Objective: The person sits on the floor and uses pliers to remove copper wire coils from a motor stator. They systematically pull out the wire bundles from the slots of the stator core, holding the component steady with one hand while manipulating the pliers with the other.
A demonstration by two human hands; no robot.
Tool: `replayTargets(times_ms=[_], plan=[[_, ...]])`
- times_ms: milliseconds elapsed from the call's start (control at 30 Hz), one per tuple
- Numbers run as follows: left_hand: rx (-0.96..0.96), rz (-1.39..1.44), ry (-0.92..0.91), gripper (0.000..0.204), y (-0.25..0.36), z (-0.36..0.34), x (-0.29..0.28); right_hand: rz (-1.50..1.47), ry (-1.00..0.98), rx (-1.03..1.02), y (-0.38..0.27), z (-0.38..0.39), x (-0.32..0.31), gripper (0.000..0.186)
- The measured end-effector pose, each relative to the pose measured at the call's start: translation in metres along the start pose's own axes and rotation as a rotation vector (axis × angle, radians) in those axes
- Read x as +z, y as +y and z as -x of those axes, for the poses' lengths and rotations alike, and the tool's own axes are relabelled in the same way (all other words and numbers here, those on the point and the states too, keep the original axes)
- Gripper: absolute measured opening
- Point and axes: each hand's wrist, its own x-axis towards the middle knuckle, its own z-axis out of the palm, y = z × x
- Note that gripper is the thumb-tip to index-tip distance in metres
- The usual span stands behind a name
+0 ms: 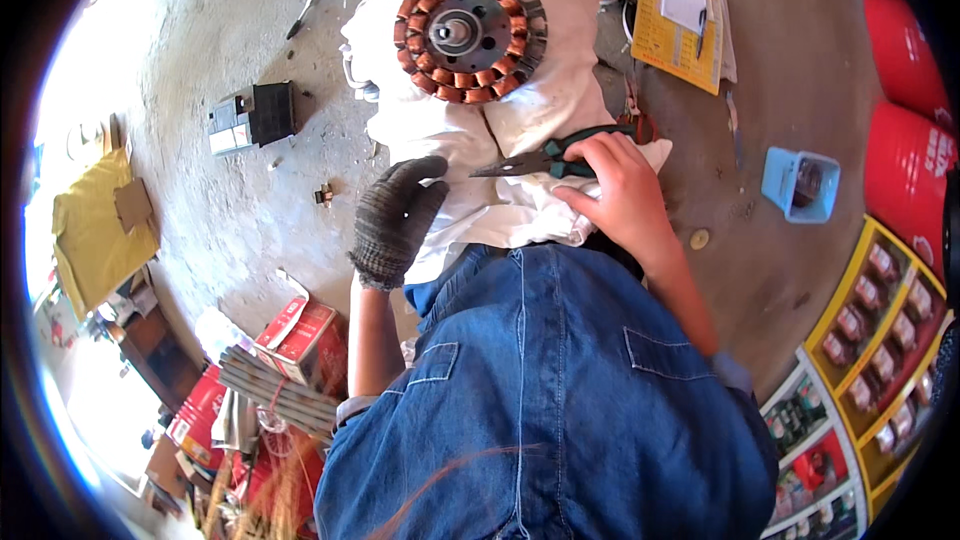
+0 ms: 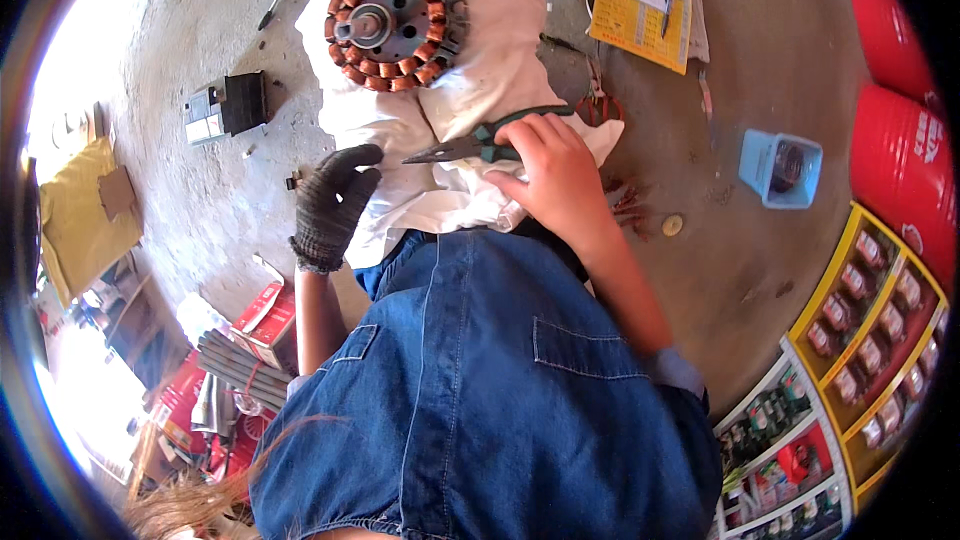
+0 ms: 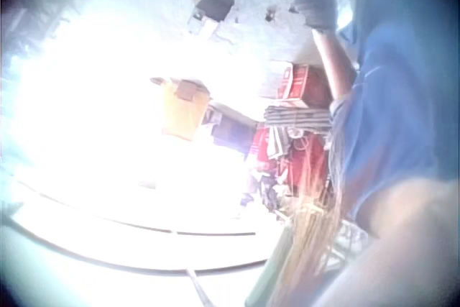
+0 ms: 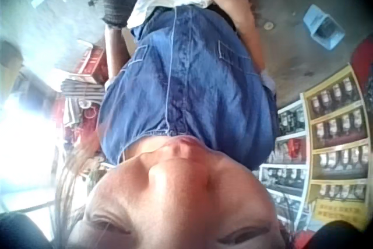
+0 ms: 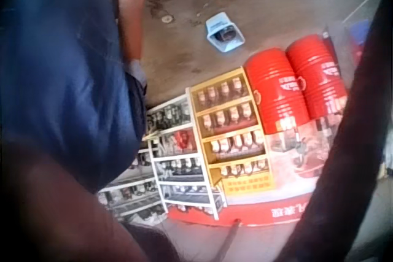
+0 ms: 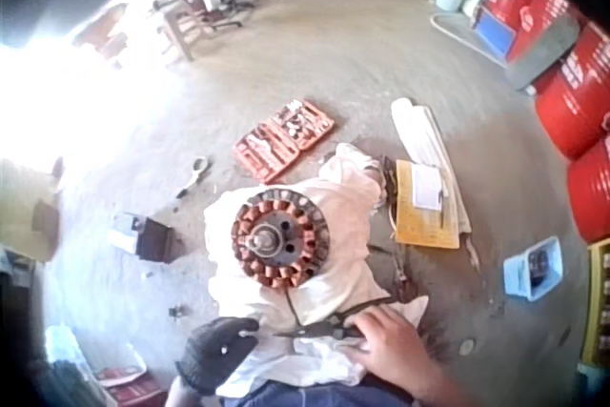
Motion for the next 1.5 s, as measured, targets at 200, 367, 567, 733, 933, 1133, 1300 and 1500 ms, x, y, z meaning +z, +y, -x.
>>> replayTargets(times_ms=[200, 367, 567, 733, 933, 1133, 1300, 1500], plan=[[0.008, -0.085, -0.033, 0.033, 0.014, -0.002, 0.013, 0.010, 0.009, 0.044, -0.006, -0.001, 0.005, 0.033], [0.235, -0.319, -0.056, 0.035, 0.020, -0.011, 0.029, 0.027, -0.023, 0.066, -0.010, -0.004, 0.002, 0.032], [0.176, -0.559, -0.210, 0.025, 0.018, -0.021, 0.034, 0.210, 0.069, -0.063, -0.004, -0.005, 0.001, 0.033], [0.191, -0.447, -0.175, 0.024, 0.020, -0.024, 0.033, 0.094, 0.028, -0.076, 0.015, -0.006, 0.002, 0.034], [0.095, -0.348, -0.176, 0.027, 0.034, -0.037, 0.026, 0.110, -0.122, -0.071, 0.011, -0.008, -0.007, 0.030], [0.259, 0.059, 0.087, 0.038, 0.035, -0.051, 0.014, -0.071, -0.146, 0.006, 0.008, 0.002, -0.010, 0.019], [0.556, -0.289, 0.526, 0.086, 0.052, -0.114, -0.005, -0.821, -0.178, 0.218, 0.022, 0.016, -0.026, 0.016], [0.686, -0.528, 0.337, 0.072, 0.028, -0.176, -0.004, -1.124, -0.146, 0.033, -0.010, 0.009, -0.056, 0.031]])
